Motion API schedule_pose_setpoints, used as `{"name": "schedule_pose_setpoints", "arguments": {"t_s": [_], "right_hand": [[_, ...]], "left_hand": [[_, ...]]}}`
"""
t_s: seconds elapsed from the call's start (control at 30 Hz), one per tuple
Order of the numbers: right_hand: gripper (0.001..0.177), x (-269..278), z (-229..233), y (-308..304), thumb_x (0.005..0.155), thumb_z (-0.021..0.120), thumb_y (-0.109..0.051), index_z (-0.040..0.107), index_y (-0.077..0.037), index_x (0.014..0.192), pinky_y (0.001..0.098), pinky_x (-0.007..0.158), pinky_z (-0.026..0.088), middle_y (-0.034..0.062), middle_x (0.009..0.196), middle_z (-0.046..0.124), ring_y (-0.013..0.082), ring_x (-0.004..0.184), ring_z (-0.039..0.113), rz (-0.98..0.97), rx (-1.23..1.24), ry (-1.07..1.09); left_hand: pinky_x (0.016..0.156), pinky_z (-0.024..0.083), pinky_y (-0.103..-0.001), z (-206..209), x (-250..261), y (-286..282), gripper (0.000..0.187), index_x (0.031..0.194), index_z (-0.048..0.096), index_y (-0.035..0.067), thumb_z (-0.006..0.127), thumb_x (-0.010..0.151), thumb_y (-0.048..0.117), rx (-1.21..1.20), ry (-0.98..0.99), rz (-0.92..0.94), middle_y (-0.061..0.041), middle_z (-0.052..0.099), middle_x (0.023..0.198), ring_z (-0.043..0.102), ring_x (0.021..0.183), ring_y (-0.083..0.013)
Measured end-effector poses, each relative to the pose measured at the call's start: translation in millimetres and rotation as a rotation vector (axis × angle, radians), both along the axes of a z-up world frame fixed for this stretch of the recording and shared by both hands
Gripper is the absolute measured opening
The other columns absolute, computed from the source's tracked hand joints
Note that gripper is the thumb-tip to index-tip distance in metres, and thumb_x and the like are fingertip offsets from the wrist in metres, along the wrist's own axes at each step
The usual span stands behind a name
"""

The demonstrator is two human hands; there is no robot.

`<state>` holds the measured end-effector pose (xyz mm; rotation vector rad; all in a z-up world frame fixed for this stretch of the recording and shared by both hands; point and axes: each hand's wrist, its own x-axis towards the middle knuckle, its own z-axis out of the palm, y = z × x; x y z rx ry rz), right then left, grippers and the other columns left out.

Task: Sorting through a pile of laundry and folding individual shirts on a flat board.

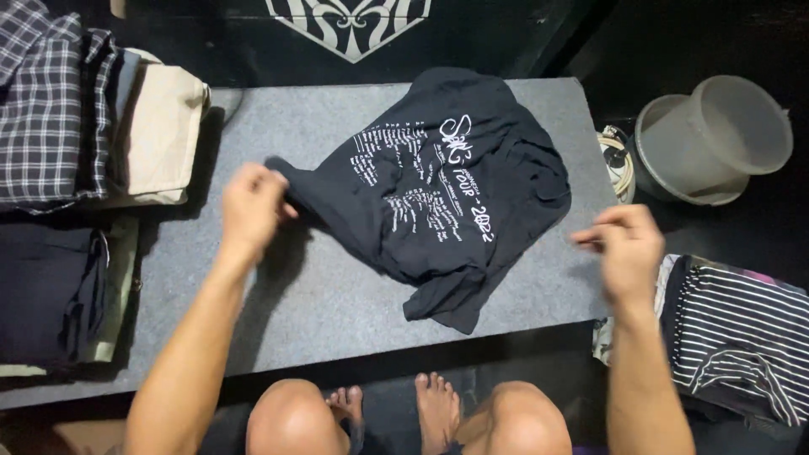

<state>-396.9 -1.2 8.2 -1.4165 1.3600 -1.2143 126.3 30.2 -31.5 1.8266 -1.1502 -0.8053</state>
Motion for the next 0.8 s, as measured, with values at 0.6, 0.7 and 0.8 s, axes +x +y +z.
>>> {"name": "schedule_pose_setpoints", "arguments": {"t_s": [0.6, 0.7, 0.8], "right_hand": [[0.019, 57.3, -12.0, 64.0, 0.085, 0.073, -0.022, 0.073, -0.012, 0.101, 0.0413, 0.076, 0.056, 0.0092, 0.096, 0.072, 0.0315, 0.089, 0.071, 0.371, -0.304, 0.788], [0.019, -7.8, 27.7, 75.0, 0.091, 0.070, -0.010, 0.072, -0.006, 0.110, 0.0352, 0.074, 0.054, 0.0105, 0.093, 0.071, 0.0215, 0.079, 0.068, -0.133, -0.310, 0.689], [0.016, -62.0, 19.7, 89.6, 0.108, 0.067, -0.015, 0.066, -0.003, 0.119, 0.0321, 0.078, 0.051, 0.0120, 0.098, 0.068, 0.0196, 0.078, 0.062, -0.467, -0.309, 0.397]], "left_hand": [[0.114, 0.026, -0.060, -62.8, -30.0, 46.9, 0.063, 0.139, 0.058, 0.015, 0.074, 0.086, 0.046, -0.055, -0.623, -0.128, -0.017, 0.052, 0.150, 0.037, 0.145, -0.0416], [0.110, 0.024, -0.062, -62.4, -29.5, 33.0, 0.080, 0.151, 0.044, 0.009, 0.075, 0.087, 0.046, -0.127, -0.553, -0.108, -0.026, 0.049, 0.149, 0.036, 0.142, -0.0469], [0.110, 0.025, -0.063, -48.1, -42.5, 20.2, 0.096, 0.161, 0.028, 0.007, 0.075, 0.086, 0.046, -0.104, -0.450, -0.031, -0.030, 0.053, 0.138, 0.045, 0.132, -0.0451]]}}
